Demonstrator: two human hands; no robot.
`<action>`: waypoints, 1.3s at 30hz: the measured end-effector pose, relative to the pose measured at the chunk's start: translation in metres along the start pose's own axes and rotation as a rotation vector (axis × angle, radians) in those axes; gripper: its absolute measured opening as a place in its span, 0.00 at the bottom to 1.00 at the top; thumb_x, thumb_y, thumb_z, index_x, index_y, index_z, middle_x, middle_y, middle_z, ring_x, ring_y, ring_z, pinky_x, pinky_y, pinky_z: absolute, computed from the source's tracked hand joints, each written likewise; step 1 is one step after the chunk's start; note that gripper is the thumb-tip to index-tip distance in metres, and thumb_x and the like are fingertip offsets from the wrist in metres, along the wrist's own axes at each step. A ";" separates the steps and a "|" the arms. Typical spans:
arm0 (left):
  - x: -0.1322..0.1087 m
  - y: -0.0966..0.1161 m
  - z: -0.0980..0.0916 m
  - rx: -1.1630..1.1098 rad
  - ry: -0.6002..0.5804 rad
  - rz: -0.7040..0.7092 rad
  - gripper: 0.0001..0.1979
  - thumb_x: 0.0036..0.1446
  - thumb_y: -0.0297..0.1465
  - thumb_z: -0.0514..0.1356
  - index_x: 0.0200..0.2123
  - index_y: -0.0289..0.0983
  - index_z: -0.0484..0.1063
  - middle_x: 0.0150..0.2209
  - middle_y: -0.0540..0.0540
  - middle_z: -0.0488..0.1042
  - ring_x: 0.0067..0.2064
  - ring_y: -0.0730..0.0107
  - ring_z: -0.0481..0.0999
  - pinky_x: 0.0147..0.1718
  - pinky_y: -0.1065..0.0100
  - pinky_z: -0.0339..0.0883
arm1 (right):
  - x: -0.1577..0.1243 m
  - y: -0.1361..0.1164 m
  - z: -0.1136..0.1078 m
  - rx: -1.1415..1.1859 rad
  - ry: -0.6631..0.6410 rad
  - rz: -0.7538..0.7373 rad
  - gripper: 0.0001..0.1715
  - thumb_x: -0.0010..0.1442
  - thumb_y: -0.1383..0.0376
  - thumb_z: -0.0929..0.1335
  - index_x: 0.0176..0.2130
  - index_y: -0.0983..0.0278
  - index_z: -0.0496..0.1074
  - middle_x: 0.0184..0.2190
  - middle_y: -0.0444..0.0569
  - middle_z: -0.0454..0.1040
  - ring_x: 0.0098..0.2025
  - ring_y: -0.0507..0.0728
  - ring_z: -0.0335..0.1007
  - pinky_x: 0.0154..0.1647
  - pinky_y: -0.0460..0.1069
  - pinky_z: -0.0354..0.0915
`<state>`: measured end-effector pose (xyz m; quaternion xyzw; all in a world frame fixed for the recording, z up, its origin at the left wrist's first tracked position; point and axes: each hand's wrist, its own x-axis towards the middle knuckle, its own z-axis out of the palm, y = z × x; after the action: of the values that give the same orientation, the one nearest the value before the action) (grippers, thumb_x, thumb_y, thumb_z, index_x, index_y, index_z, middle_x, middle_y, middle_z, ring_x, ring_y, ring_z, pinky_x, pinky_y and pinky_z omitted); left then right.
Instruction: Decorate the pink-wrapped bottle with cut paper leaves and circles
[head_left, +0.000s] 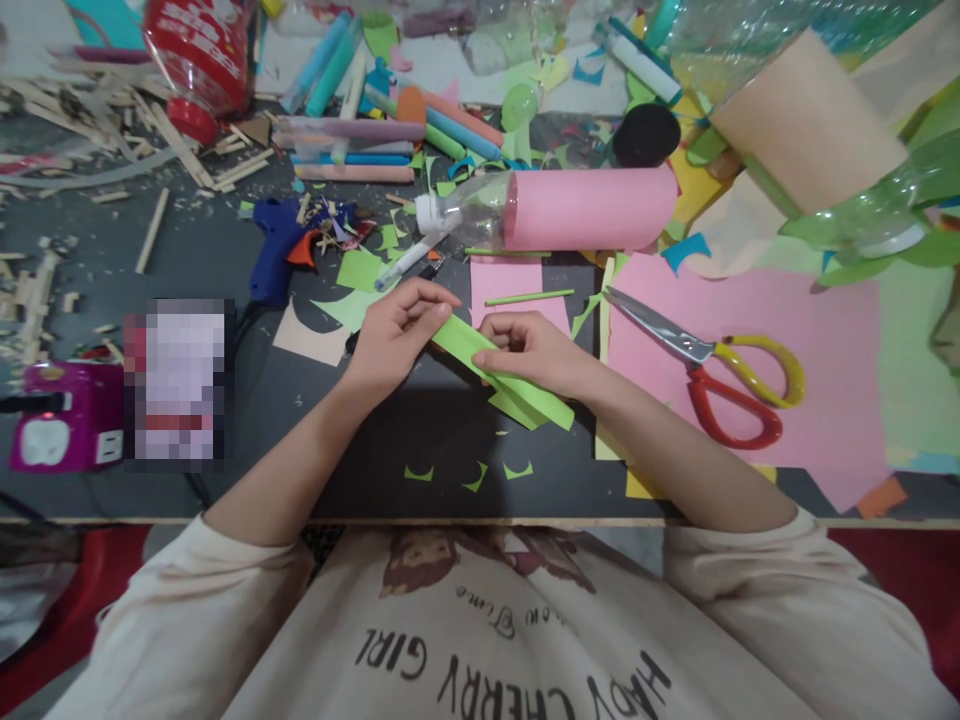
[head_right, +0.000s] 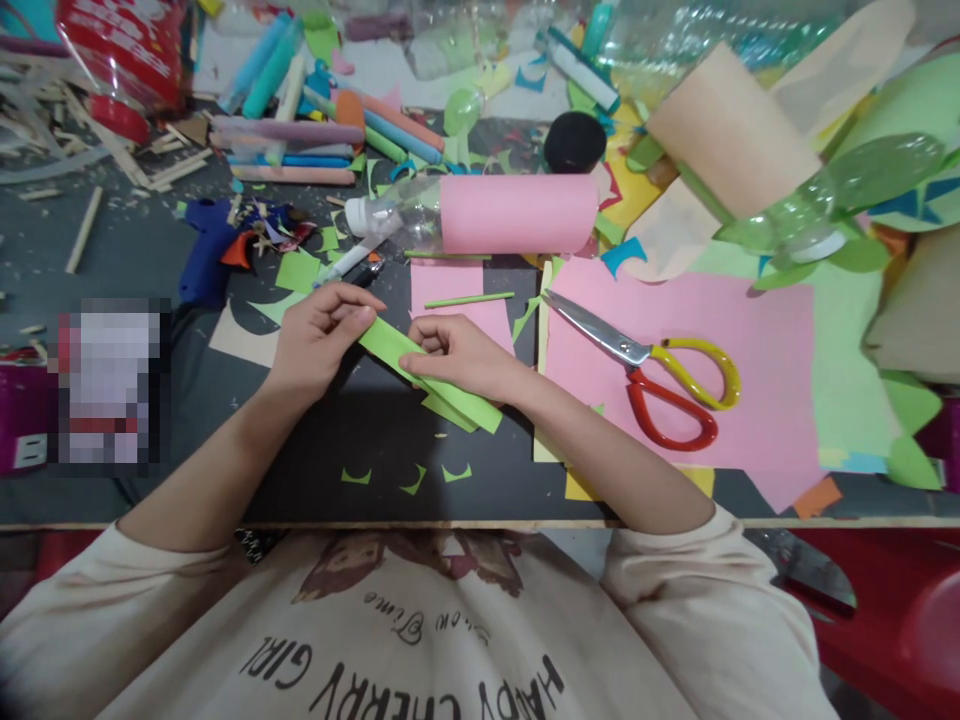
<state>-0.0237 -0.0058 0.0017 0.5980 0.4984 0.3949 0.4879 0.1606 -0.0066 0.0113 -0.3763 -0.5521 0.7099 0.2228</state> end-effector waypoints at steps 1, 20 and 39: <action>-0.001 0.000 0.001 0.017 -0.003 0.010 0.12 0.54 0.40 0.62 0.31 0.37 0.73 0.22 0.53 0.69 0.24 0.75 0.68 0.23 0.73 0.61 | 0.001 0.000 0.001 0.001 -0.004 -0.015 0.21 0.51 0.55 0.72 0.23 0.62 0.59 0.18 0.36 0.61 0.22 0.48 0.57 0.25 0.45 0.51; -0.014 0.008 0.010 -0.120 -0.023 -0.142 0.14 0.52 0.36 0.64 0.41 0.35 0.76 0.28 0.49 0.80 0.31 0.69 0.80 0.37 0.68 0.75 | 0.003 0.014 0.005 0.057 0.321 -0.207 0.29 0.52 0.42 0.70 0.23 0.62 0.60 0.21 0.39 0.59 0.25 0.48 0.52 0.26 0.46 0.51; -0.013 0.010 0.012 -0.136 0.063 -0.162 0.10 0.48 0.35 0.66 0.32 0.35 0.76 0.27 0.49 0.79 0.28 0.73 0.79 0.33 0.71 0.75 | 0.001 0.017 0.006 0.035 0.287 -0.169 0.28 0.52 0.43 0.71 0.24 0.63 0.63 0.21 0.39 0.60 0.24 0.49 0.52 0.27 0.46 0.51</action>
<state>-0.0120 -0.0207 0.0093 0.5087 0.5323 0.4056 0.5416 0.1572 -0.0142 -0.0045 -0.4222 -0.5318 0.6369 0.3649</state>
